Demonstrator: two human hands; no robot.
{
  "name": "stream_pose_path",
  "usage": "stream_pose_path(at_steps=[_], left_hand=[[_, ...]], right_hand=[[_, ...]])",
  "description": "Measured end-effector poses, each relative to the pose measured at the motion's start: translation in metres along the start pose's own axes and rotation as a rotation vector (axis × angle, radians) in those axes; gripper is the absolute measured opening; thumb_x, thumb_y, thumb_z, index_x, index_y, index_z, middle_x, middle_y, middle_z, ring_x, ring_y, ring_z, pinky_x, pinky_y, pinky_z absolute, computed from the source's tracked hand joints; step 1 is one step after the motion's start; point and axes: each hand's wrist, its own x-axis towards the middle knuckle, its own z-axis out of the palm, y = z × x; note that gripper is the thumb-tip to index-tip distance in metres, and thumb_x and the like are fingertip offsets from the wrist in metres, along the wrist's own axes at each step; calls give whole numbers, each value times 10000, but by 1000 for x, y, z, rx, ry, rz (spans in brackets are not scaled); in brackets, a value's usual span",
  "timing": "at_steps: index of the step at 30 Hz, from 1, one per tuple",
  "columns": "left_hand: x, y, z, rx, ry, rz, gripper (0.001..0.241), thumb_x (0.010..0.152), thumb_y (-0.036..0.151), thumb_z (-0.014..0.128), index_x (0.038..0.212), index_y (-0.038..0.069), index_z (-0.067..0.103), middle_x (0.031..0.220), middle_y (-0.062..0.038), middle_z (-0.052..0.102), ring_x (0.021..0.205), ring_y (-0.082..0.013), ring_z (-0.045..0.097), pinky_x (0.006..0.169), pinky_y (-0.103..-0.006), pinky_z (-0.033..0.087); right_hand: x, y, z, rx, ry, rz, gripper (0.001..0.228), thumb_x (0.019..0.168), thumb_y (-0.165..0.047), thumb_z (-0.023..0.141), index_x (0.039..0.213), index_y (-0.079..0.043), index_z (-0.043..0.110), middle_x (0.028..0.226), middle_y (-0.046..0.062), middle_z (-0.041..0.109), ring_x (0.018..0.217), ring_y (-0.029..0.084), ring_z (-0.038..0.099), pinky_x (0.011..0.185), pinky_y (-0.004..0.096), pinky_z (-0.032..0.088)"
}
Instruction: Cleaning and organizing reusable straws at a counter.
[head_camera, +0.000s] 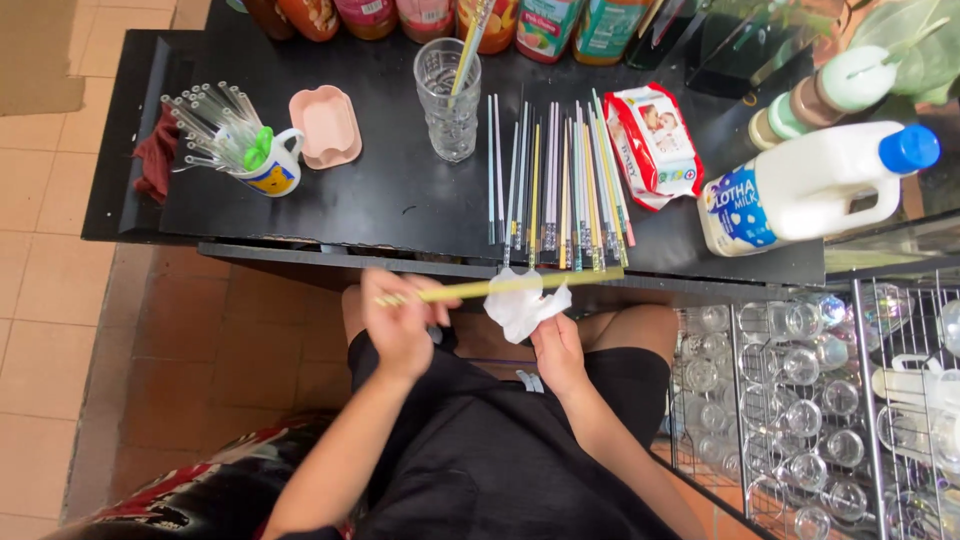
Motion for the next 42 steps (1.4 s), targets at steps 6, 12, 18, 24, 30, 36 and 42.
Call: stream_pose_path(at_steps=[6, 12, 18, 24, 30, 36, 42], left_hand=[[-54, -43, -18, 100, -249, -195, 139, 1030, 58, 623, 995, 64, 489, 1014, -188, 769, 775, -156, 660, 714, -281, 550], [15, -30, -7, 728, -455, 53, 181, 947, 103, 712, 1122, 58, 715, 1031, -62, 764, 927, -192, 709, 829, -341, 546], [81, -54, -1, 900, -464, 266, 143, 899, 162, 747, 1037, 126, 761, 1047, -22, 743, 1006, -253, 646, 852, -393, 469], [95, -79, -12, 955, -431, 235, 133, 895, 123, 740, 1025, 97, 748, 999, -10, 737, 938, -247, 639, 816, -385, 456], [93, -79, -15, 928, -369, 237, 190, 838, 78, 731, 1027, 61, 720, 951, -81, 704, 902, -301, 627, 828, -400, 476], [96, -89, -17, 948, -374, 183, 164, 840, 108, 739, 995, 60, 713, 852, -97, 671, 859, -310, 619, 800, -410, 471], [96, -74, -9, 953, -416, 175, 144, 889, 226, 776, 933, 95, 738, 783, -36, 656, 782, -252, 598, 771, -382, 443]], right_hand=[[1, -35, 28, 142, 61, 42, 367, 1063, -169, 492, 1361, 41, 535, 1311, 123, 638, 1233, 208, 616, 1085, 365, 465], [36, -79, 25, -450, 34, -205, 211, 1049, -11, 603, 1242, 66, 640, 1084, 111, 723, 977, 165, 676, 880, 298, 545], [78, -169, 100, -538, -52, -536, 232, 968, 77, 672, 1199, 60, 656, 1072, 86, 713, 978, 153, 681, 875, 271, 543], [104, -170, 123, -768, -101, -594, 225, 857, 104, 704, 1074, 46, 696, 964, 111, 736, 906, 168, 710, 845, 269, 544], [129, -114, 115, -888, -69, -489, 242, 846, 14, 767, 1085, 14, 730, 970, 120, 753, 879, 177, 733, 804, 278, 556], [129, -91, 113, -845, 46, -442, 268, 876, -25, 760, 1143, -1, 744, 1029, 114, 784, 925, 159, 742, 851, 293, 573], [119, -145, 131, -537, -8, -521, 252, 908, 84, 739, 1156, 75, 698, 1093, 147, 742, 1007, 157, 718, 931, 298, 591]])
